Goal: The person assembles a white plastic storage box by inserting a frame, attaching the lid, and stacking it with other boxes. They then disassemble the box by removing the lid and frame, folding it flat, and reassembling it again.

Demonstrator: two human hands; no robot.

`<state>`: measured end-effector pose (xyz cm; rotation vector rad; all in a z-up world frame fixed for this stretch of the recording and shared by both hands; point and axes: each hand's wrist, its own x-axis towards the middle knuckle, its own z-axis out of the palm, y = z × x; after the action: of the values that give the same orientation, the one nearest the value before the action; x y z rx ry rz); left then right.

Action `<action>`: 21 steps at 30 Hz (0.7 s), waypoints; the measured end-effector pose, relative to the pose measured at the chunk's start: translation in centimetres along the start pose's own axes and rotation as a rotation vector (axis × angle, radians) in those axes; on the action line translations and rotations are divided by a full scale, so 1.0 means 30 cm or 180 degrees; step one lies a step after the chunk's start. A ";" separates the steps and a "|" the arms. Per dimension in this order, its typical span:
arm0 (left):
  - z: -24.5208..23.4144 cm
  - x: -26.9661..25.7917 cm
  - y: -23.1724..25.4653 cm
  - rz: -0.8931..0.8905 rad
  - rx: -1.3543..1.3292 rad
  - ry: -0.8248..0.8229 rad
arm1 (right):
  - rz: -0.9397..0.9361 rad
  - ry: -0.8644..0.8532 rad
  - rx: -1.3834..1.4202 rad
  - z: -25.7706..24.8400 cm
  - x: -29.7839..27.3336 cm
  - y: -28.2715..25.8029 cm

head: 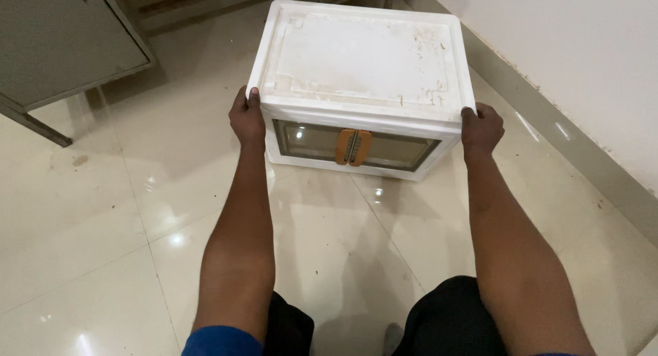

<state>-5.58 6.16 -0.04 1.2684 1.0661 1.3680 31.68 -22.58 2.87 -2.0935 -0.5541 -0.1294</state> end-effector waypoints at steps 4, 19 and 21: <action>-0.007 0.007 -0.008 -0.0088 0.0084 -0.0165 | 0.0190 0.0178 -0.0106 0.002 0.016 0.028; -0.024 0.029 0.047 -0.0588 0.0543 -0.0153 | -0.0199 -0.0056 -0.0340 -0.047 0.009 0.023; -0.033 0.025 0.048 -0.0481 0.0242 -0.0192 | -0.0077 0.0053 -0.0223 -0.027 0.008 0.037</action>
<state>-6.69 6.67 1.42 1.2495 1.1572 1.1785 32.48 -23.69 2.53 -2.1520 -0.5726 -0.1823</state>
